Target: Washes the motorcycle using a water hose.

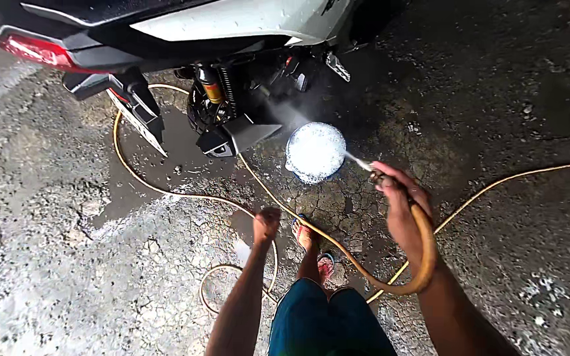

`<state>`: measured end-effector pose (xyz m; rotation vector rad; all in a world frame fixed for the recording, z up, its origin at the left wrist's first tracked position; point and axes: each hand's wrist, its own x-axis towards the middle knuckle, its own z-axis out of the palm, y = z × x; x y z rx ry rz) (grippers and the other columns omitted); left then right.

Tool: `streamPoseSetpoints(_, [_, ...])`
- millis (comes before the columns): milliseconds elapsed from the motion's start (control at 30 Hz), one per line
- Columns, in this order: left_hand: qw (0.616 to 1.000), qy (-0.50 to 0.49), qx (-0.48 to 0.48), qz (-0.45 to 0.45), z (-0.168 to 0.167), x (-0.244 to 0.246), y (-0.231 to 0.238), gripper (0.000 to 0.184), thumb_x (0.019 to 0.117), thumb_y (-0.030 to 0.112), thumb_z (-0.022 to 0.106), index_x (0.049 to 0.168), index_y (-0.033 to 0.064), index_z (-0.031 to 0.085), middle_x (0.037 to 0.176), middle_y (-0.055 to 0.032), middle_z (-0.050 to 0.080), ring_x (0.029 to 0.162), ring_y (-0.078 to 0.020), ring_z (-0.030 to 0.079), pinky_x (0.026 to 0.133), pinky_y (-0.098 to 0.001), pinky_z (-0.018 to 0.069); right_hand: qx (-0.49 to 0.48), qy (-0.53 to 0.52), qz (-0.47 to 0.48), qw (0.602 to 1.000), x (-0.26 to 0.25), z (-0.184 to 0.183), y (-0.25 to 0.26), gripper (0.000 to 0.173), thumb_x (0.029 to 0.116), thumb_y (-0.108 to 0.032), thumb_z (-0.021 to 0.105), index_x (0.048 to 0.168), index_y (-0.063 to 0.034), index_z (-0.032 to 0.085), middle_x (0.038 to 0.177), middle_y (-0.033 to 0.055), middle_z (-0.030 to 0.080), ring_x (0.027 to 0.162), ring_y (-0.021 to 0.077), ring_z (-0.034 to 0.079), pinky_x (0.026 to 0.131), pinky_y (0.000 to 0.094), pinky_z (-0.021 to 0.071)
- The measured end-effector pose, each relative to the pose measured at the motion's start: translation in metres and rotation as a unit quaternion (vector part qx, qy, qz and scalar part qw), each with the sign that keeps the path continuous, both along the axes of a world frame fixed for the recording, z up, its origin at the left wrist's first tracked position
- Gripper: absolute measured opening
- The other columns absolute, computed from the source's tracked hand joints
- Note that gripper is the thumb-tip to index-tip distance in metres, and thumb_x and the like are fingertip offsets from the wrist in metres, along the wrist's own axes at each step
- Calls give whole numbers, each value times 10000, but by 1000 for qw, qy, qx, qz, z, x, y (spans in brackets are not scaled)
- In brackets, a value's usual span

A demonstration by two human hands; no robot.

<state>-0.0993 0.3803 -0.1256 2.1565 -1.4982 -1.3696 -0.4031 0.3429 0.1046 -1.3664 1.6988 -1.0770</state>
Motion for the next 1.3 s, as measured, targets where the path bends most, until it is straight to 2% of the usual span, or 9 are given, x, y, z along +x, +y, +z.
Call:
streamPoseSetpoints(100, [976, 169, -27, -137, 17, -79, 41, 308, 1025, 203, 566, 1257, 59, 707, 1295, -98, 695, 1223, -178, 650, 1094, -393, 513, -8, 28, 37, 999, 10, 5, 16, 383, 1063, -253, 452, 1359, -131, 662, 932, -2, 727, 750, 16, 627, 704, 243, 543])
streamPoseSetpoints(233, [889, 347, 42, -295, 48, -136, 102, 479, 1045, 426, 520, 1350, 86, 663, 1432, -70, 617, 1364, -168, 543, 1182, -415, 425, -17, 8, -42, 999, -41, 7, 26, 391, 1067, -233, 416, 1341, -101, 661, 1231, 53, 719, 998, 101, 701, 874, 345, 597])
streamPoseSetpoints(367, [915, 95, 46, -390, 33, -46, 152, 728, 808, 608, 772, 1315, 94, 686, 1398, -132, 633, 1368, -281, 531, 1202, -485, 367, 20, -133, -147, 980, -115, 23, 52, 433, 1071, -259, 358, 1315, -59, 655, 1318, 79, 684, 1138, 196, 682, 944, 397, 574])
streamPoseSetpoints(533, [943, -142, 78, -291, 38, 51, 170, 649, 834, 563, 769, 1262, 78, 705, 1423, -181, 604, 1324, -386, 565, 1094, -611, 455, -17, -127, -68, 989, -96, 41, 93, 414, 1055, -231, 379, 1289, -49, 668, 1301, 71, 689, 1128, 175, 676, 952, 407, 571])
streamPoseSetpoints(767, [906, 184, -89, -370, 92, -119, 199, 1012, 617, 594, 914, 1465, 163, 572, 1578, -107, 475, 1506, -301, 365, 1251, -517, 297, -48, -13, 140, 989, 19, 45, 124, 366, 1043, -221, 476, 1352, -181, 668, 956, 7, 721, 767, 70, 640, 703, 318, 556])
streamPoseSetpoints(867, [880, 255, -50, -398, 91, -152, 216, 767, 735, 471, 885, 1361, 118, 615, 1469, -84, 574, 1438, -247, 453, 1239, -444, 323, -61, 10, 139, 988, 12, 47, 114, 364, 1058, -230, 453, 1344, -175, 671, 1170, 8, 736, 959, 87, 693, 832, 358, 593])
streamPoseSetpoints(1067, [983, -59, -4, -175, 30, 5, 246, 587, 882, 613, 669, 1104, 79, 767, 1311, -127, 689, 1338, -323, 557, 1199, -541, 346, 66, -106, -90, 988, -40, 8, 102, 410, 1088, -256, 389, 1339, -36, 628, 1303, 112, 684, 1149, 218, 688, 962, 400, 582])
streamPoseSetpoints(1133, [957, -201, 127, -164, 41, 66, 251, 806, 910, 768, 467, 1137, 45, 740, 1264, -191, 695, 1276, -376, 608, 1081, -599, 464, 91, -106, -102, 985, -12, -9, 113, 443, 1088, -256, 365, 1355, 20, 585, 1279, 161, 679, 1120, 220, 690, 950, 393, 574])
streamPoseSetpoints(1300, [908, -220, 344, -93, 62, 179, 282, 674, 987, 620, 488, 1149, 15, 736, 1261, -258, 683, 1235, -454, 621, 993, -694, 472, 12, -21, 14, 1000, 117, -22, 128, 430, 1071, -196, 394, 1361, 49, 597, 1277, 194, 677, 1133, 193, 686, 991, 372, 567])
